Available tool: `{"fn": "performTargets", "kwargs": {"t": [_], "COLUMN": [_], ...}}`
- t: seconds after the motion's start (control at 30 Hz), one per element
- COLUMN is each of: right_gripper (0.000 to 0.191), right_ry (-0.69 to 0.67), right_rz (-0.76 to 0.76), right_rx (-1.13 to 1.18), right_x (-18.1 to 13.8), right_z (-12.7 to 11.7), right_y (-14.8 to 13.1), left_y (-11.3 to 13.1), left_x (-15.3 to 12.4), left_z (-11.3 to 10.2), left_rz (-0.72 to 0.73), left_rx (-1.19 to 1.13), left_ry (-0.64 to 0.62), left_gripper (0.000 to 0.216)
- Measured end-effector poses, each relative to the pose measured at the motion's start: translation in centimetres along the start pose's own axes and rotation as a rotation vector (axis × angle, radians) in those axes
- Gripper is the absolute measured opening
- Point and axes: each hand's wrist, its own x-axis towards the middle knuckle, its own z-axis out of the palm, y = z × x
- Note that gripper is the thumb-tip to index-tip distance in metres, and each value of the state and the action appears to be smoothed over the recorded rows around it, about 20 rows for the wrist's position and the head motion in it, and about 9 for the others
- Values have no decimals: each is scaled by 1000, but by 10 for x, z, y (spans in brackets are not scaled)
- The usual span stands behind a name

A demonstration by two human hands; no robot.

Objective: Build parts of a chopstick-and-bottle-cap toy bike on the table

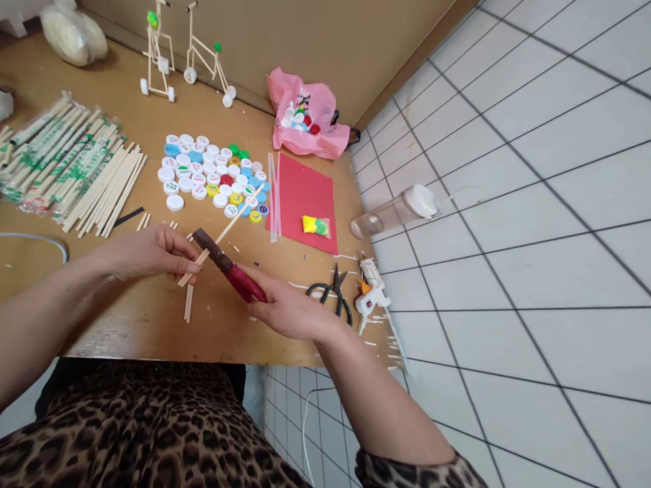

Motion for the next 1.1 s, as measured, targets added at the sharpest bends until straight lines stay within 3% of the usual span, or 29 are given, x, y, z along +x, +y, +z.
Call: {"fn": "performTargets", "kwargs": {"t": [0.4,1.1], "right_gripper": [49,52], "right_ry": [-30,-32], "right_rz": [-21,80], "right_rx": [34,-23], "right_x": [3,5], "right_z": [-1,0], "right_y": [4,2], "left_y": [0,-3], "left_x": [1,3], "left_z": [1,-5], "left_rz": [-40,-54], "left_rx": [-37,-1], "left_ry": [2,-92], "left_gripper": [10,10]}}
